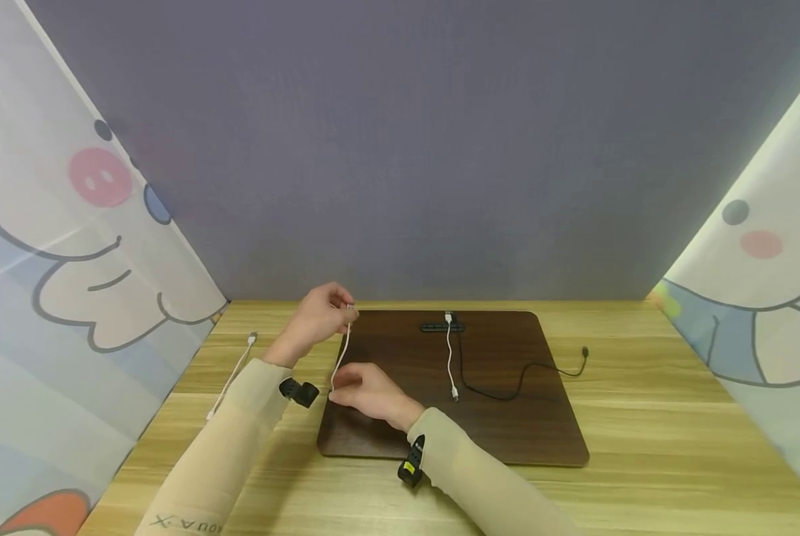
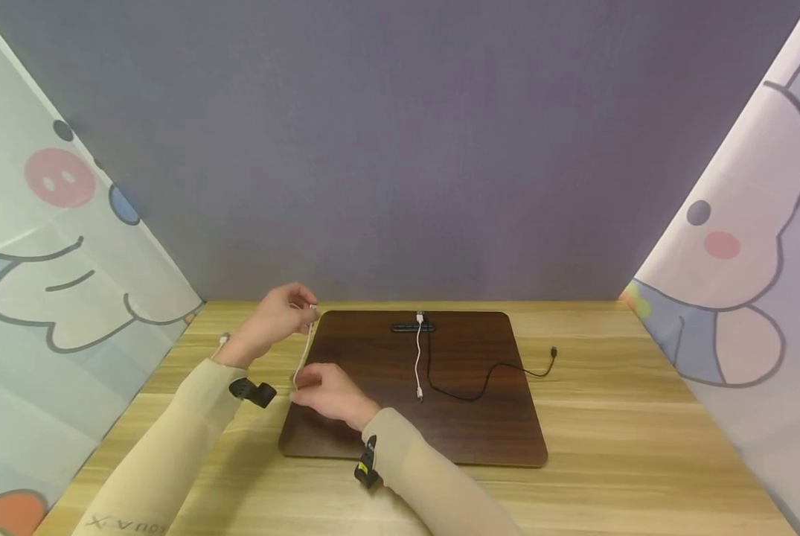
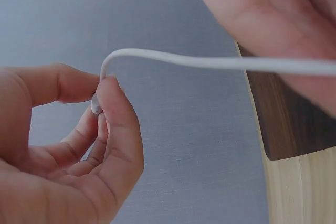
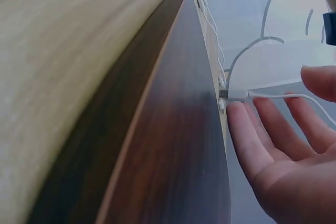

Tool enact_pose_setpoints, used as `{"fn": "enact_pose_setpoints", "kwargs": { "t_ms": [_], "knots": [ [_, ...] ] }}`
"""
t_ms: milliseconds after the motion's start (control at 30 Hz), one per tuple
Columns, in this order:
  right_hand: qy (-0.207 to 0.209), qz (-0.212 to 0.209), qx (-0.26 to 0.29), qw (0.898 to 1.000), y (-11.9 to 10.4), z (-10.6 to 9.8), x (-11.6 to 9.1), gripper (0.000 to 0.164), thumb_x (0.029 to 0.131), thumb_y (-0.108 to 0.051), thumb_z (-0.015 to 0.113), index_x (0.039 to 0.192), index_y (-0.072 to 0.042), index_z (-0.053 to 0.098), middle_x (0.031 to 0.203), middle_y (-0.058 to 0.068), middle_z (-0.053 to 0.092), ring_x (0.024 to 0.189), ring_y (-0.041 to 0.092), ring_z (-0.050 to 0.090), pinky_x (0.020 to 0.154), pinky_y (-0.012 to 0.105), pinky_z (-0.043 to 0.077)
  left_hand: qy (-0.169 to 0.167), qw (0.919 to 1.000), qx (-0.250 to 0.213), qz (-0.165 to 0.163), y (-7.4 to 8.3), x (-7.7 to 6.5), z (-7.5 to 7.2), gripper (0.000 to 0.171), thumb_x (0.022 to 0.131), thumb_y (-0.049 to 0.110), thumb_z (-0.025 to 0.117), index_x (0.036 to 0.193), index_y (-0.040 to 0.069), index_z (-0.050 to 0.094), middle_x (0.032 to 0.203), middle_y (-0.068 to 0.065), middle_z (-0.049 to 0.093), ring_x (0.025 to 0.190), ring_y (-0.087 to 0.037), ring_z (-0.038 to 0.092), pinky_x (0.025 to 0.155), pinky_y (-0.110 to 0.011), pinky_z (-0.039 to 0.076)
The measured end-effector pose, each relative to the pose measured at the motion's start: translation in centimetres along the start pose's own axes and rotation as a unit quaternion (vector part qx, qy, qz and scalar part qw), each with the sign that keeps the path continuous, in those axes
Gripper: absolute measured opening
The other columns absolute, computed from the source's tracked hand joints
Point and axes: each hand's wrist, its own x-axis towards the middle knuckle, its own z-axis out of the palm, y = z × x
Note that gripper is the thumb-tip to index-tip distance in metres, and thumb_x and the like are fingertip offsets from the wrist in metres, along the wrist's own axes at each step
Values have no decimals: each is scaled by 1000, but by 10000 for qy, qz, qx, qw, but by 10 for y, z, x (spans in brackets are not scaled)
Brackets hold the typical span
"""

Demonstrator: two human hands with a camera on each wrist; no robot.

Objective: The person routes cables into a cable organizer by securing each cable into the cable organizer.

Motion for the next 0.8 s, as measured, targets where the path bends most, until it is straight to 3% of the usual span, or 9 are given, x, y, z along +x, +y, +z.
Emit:
{"fn": "enact_pose_setpoints", "kwargs": {
  "t_ms": [233, 367, 600, 800],
  "knots": [
    [65, 32, 94, 9999, -1, -6, -6, 14, 94, -6, 70, 104, 4, 73, 105, 10, 73, 83, 21, 69, 72, 28, 57, 167, 9995, -121, 229, 1, 7, 4, 20, 94, 8, 65, 113, 1, 61, 98, -15, 64, 75, -28, 68, 72, -36, 58],
    [172, 75, 139, 9997, 0, -11, -10, 12, 94, -1, 67, 101, 8, 71, 102, 17, 72, 82, 20, 70, 71, 31, 60, 248, 9990, -233, 289, 0, 14, 7, 20, 96, 9, 66, 114, 1, 62, 102, -16, 65, 81, -31, 69, 73, -36, 59],
    [493, 213, -229, 9983, 2, -25, -18, 11, 94, 0, 66, 98, 8, 73, 85, 7, 70, 72, 18, 69, 65, 31, 60, 204, 9986, -385, 303, -2, 27, 12, 21, 99, 8, 65, 118, 0, 63, 107, -15, 63, 93, -34, 68, 78, -34, 60],
    [738, 311, -496, 9956, 7, -33, -23, 9, 92, 1, 69, 96, 8, 74, 79, 6, 70, 64, 17, 68, 59, 30, 60, 141, 9978, -599, 255, -6, 37, 19, 20, 99, 4, 64, 119, -1, 64, 109, -16, 63, 94, -32, 68, 81, -35, 60]
  ]
}}
